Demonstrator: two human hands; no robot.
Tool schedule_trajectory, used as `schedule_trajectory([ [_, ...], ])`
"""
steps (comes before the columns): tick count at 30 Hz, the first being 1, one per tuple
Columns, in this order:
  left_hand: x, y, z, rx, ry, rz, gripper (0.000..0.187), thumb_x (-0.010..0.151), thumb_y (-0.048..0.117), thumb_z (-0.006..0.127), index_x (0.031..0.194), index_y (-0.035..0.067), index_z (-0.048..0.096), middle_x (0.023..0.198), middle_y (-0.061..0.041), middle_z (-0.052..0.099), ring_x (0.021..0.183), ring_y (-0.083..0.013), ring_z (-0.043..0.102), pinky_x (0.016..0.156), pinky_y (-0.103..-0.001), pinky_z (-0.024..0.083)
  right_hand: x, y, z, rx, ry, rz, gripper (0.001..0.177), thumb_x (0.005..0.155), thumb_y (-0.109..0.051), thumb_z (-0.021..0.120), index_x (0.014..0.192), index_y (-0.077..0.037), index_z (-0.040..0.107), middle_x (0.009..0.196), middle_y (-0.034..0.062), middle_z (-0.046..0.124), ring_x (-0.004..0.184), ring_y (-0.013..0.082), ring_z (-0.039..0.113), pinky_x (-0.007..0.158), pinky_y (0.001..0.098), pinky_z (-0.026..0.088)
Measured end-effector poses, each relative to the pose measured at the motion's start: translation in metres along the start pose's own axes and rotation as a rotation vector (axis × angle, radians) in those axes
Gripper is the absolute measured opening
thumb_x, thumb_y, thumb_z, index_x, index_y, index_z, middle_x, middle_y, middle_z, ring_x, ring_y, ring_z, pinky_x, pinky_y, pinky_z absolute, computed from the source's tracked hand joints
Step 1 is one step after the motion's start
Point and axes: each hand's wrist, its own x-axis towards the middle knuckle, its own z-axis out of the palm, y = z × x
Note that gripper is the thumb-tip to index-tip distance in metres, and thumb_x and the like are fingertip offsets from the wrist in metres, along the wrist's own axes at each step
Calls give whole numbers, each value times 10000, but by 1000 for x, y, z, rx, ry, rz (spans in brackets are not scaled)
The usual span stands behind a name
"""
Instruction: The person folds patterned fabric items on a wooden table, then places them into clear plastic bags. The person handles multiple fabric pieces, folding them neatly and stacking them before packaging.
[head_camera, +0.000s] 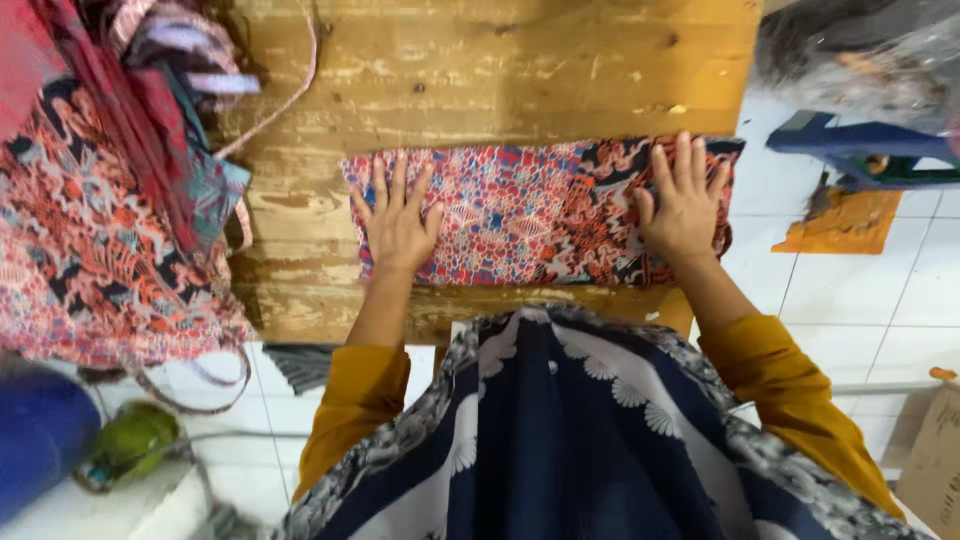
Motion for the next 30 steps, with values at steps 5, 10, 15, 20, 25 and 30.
schedule_trajectory([
  [5,6,-9,-9,-71,69,103,579,1038,449,529,1597,319,451,1733,-57,210,1593,-352,101,1203,-720,2,7,-5,-12,13,25,-19,653,1077,-376,586,1621,-44,447,1714,281,260,1585,473,219,1224,718,90],
  [10,-44,-52,-13,-582,383,78,497,1096,193,587,1589,198,517,1675,-73,509,1560,-316,455,1311,-449,363,-7,-3,-6,28,-28,-50,682,1084,-405,548,1645,-45,404,1736,276,204,1603,470,164,1213,745,65],
  [15,-83,-51,-9,-505,435,-258,640,866,168,785,1448,38,551,1279,-235,617,1182,-386,607,1010,-448,503,-8,6,3,-14,-80,-28,746,1054,-445,549,1651,-46,345,1722,264,137,1591,454,113,1170,775,38],
  [20,-49,-56,-20,-538,339,-332,599,861,256,848,1368,48,605,1142,-209,661,1050,-367,656,916,-444,525,0,26,6,-6,-16,-10,683,1081,-245,570,1716,-121,349,1788,205,149,1643,439,101,1218,768,79],
  [25,-4,-61,-33,-693,127,-311,460,851,235,847,1240,78,659,1128,-146,762,991,-258,728,879,-392,548,29,43,-17,-61,-42,109,904,777,-44,618,1647,-157,402,1642,216,304,1508,442,247,1126,732,180],
  [30,-22,-86,-27,-1229,95,-214,360,790,-19,763,1116,88,655,1363,4,645,1075,-168,715,839,-318,604,57,43,-31,-444,-262,98,448,823,-128,701,1271,-128,688,1278,133,644,1323,305,513,1109,715,283],
])
